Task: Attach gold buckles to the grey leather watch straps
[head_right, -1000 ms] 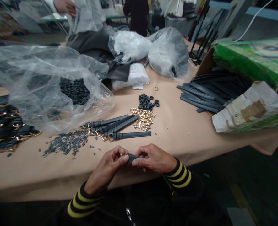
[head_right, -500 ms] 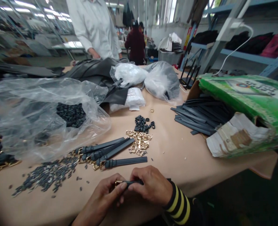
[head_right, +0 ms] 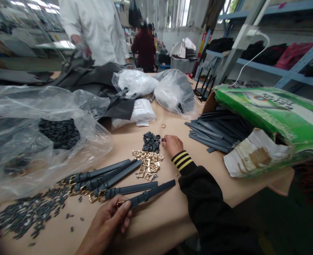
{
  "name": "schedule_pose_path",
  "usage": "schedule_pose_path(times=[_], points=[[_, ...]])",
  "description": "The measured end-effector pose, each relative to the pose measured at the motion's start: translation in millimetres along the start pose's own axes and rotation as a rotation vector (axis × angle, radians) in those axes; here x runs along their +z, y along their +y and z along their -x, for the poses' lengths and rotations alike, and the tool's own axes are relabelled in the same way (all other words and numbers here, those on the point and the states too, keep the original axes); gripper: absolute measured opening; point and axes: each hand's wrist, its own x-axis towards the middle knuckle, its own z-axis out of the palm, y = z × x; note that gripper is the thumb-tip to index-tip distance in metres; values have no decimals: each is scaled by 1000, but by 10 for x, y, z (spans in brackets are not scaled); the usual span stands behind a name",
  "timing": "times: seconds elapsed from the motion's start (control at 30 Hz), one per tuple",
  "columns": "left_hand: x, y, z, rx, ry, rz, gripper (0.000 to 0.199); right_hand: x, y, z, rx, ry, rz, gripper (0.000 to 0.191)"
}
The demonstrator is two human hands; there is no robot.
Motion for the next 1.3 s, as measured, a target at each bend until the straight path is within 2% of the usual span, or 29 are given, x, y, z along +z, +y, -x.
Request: schedule_pose_path(times=[0.17, 0.3, 0.33, 0.4, 0.43, 0.5, 0.57, 0.63, 0.73, 0.87, 1.07, 1.2, 1.3], points=[[14, 44, 20, 45, 25, 40, 27, -124, -17, 132, -4, -58, -2, 12], [34, 30, 43, 96, 79, 66, 23, -256, -137, 580, -97, -174, -152, 9], [40, 22, 48, 107, 94, 71, 23, -254, -193, 750, -135, -225, -237, 11], [54, 10, 62, 127, 115, 67, 23, -188, -313, 1111, -174, -366, -712, 18], [62, 6, 69, 139, 127, 61, 23, -130, -370, 1281, -147, -405, -863, 19], [82, 1, 88, 159, 152, 52, 23, 12, -462, 1549, -39, -376, -1040, 19], [109, -4, 112, 180, 167, 60, 24, 140, -520, 1698, 55, -300, -1109, 18], [141, -10, 140, 198, 169, 71, 24, 219, -548, 1748, 110, -243, -1159, 18], [176, -25, 179, 212, 181, 65, 24, 245, -557, 1746, 137, -233, -1225, 19], [164, -53, 200, 218, 162, 6, 25, 215, -541, 1759, 81, -229, -1166, 16], [138, -54, 195, 234, 104, -122, 26, 200, -555, 1813, -23, -145, -1016, 10], [170, -54, 213, 240, 144, -151, 25, 217, -566, 1807, -12, -189, -1003, 14], [190, -87, 222, 243, 137, -149, 28, 187, -570, 1772, -41, -271, -1058, 10]])
